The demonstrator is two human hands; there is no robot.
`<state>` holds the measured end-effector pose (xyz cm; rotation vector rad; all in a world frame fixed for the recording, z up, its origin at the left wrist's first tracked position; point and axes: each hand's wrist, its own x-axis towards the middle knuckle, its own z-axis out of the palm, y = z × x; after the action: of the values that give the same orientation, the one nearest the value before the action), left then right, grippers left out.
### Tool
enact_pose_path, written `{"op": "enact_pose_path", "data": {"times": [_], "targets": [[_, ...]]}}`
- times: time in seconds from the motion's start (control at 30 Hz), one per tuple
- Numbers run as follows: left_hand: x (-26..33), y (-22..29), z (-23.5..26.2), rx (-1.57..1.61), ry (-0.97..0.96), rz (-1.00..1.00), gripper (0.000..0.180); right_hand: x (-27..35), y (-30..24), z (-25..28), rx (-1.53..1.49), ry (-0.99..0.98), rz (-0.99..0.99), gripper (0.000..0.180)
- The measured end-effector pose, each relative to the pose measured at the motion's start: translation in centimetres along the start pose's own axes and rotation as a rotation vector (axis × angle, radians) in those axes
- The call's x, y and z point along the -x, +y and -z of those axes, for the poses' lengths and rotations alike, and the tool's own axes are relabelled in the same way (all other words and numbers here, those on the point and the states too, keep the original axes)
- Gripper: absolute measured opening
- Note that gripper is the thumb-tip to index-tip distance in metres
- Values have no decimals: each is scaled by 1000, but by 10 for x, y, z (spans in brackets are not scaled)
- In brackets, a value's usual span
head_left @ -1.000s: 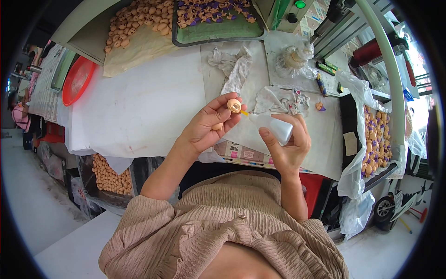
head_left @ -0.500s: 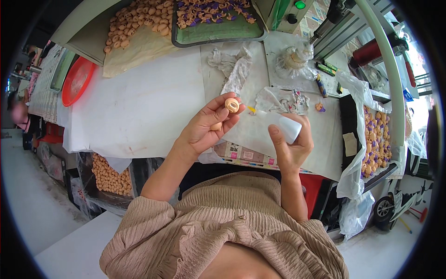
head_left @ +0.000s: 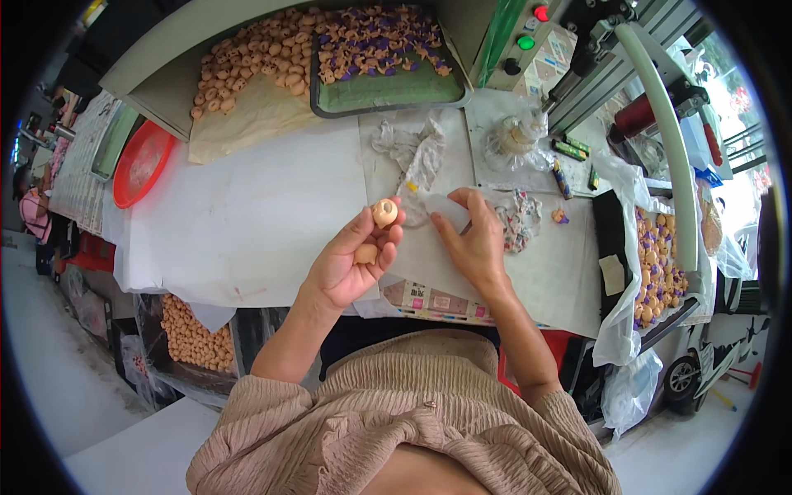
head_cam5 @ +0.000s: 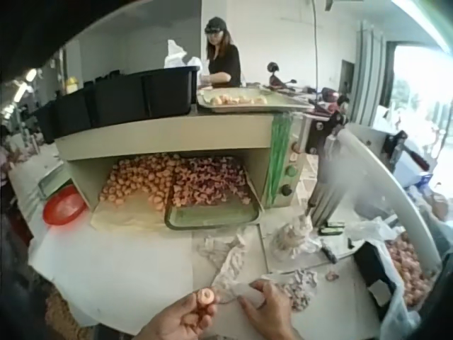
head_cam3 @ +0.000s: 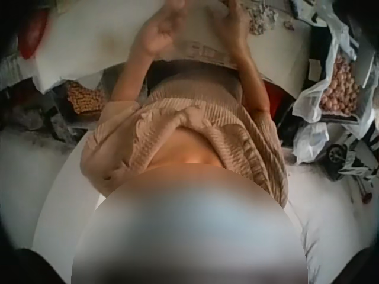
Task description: Assembling small plastic doll figurines by applying glue to the necks and attaching the heads.
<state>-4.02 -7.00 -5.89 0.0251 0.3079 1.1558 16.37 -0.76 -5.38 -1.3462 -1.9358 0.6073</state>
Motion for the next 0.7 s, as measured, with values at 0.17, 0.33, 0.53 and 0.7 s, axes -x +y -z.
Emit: {"op": "enact_pose_path", "data": {"times": [0.17, 0.33, 0.53, 0.7], "targets": [[15, 26, -11, 47, -12, -13, 40, -38, -30, 6, 86, 9, 163, 22], [32, 45, -19, 49, -21, -31, 41, -129, -53, -20, 57, 93, 358, 17], [58, 64, -32, 41, -36, -68, 43, -236, -74, -89, 168, 98, 503, 17], [78, 78, -38, 87, -49, -87, 42, -268, -89, -138, 393, 67, 305, 23]]}}
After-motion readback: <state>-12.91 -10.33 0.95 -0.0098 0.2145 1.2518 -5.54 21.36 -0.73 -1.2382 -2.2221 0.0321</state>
